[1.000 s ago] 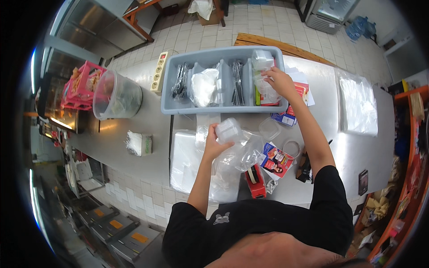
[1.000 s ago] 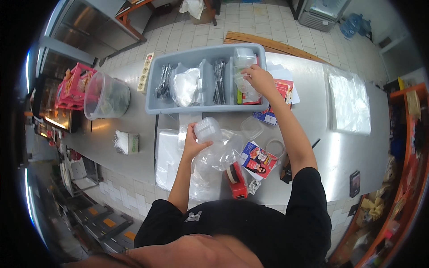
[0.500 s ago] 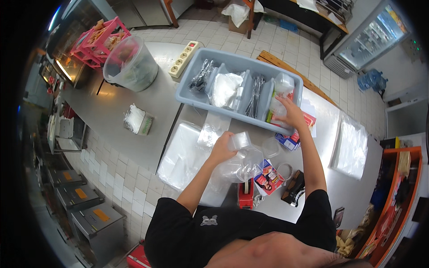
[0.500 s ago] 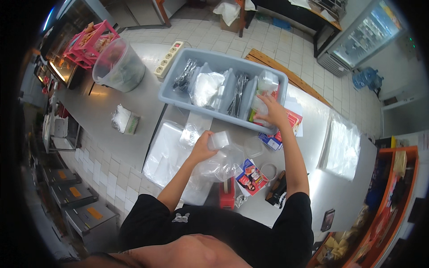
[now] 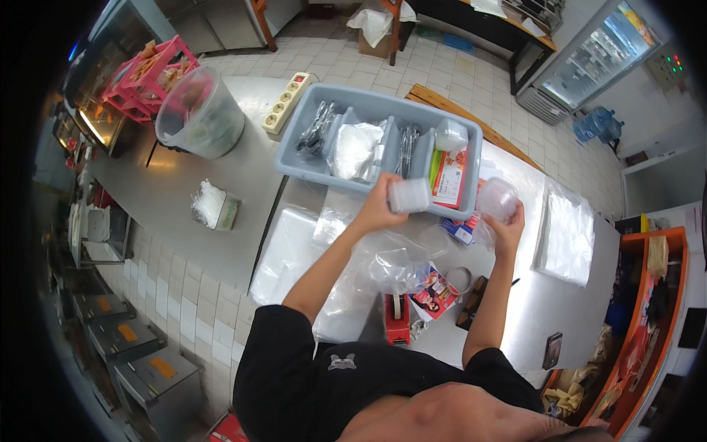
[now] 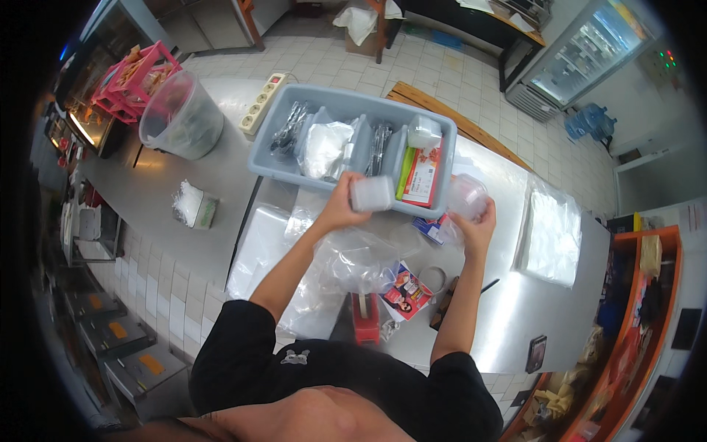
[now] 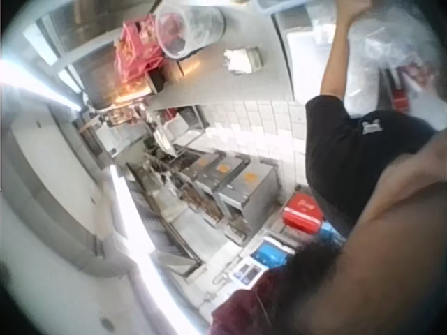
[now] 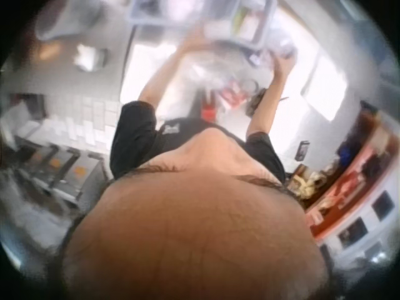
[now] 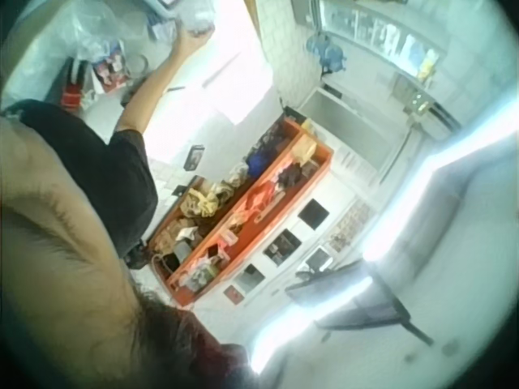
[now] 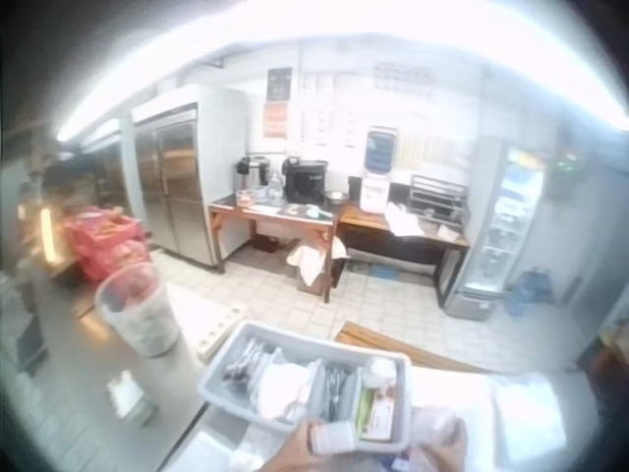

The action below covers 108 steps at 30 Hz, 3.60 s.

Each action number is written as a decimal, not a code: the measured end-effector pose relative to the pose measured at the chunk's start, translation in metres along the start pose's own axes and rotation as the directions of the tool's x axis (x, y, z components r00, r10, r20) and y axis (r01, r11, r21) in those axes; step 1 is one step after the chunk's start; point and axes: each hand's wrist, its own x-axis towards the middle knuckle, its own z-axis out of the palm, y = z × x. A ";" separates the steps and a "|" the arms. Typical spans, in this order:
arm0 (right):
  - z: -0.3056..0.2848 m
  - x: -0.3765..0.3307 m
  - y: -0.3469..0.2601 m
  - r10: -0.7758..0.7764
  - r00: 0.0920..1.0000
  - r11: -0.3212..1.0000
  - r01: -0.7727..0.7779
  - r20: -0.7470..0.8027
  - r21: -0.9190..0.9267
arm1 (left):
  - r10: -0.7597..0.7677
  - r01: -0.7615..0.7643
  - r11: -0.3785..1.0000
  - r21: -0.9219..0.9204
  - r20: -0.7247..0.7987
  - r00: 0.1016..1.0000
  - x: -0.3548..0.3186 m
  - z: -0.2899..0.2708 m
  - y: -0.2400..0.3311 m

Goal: The person assembles a takeout order by picking up a red basket of skewers and a tray of yellow food, then folding a paper food container and placing items inside. They gather plastic bags, cutlery, and napkins from a bin, place them into a bag, and prepare the order for delivery.

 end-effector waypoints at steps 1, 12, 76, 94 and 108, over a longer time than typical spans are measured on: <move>-0.007 -0.013 -0.005 -0.007 0.999 0.999 0.009 -0.048 0.043 | -0.036 0.028 0.991 0.129 0.065 0.997 0.020 0.005 -0.002; -0.043 -0.093 -0.021 0.062 0.989 0.987 -0.041 -0.132 0.155 | -0.391 0.097 0.884 0.457 0.612 0.687 0.119 0.047 -0.029; -0.022 -0.136 -0.083 -0.293 0.851 0.870 0.427 0.436 -0.249 | -0.215 0.209 0.931 -0.299 0.013 0.977 -0.066 0.100 0.144; -0.013 -0.150 -0.068 -0.048 0.971 0.950 0.117 0.236 -0.288 | -0.335 0.418 0.892 -0.173 0.370 0.867 -0.066 0.091 0.121; -0.039 -0.189 -0.052 0.044 0.998 0.982 -0.033 0.055 -0.186 | -0.001 -0.164 0.883 0.440 0.350 0.937 0.154 0.066 -0.014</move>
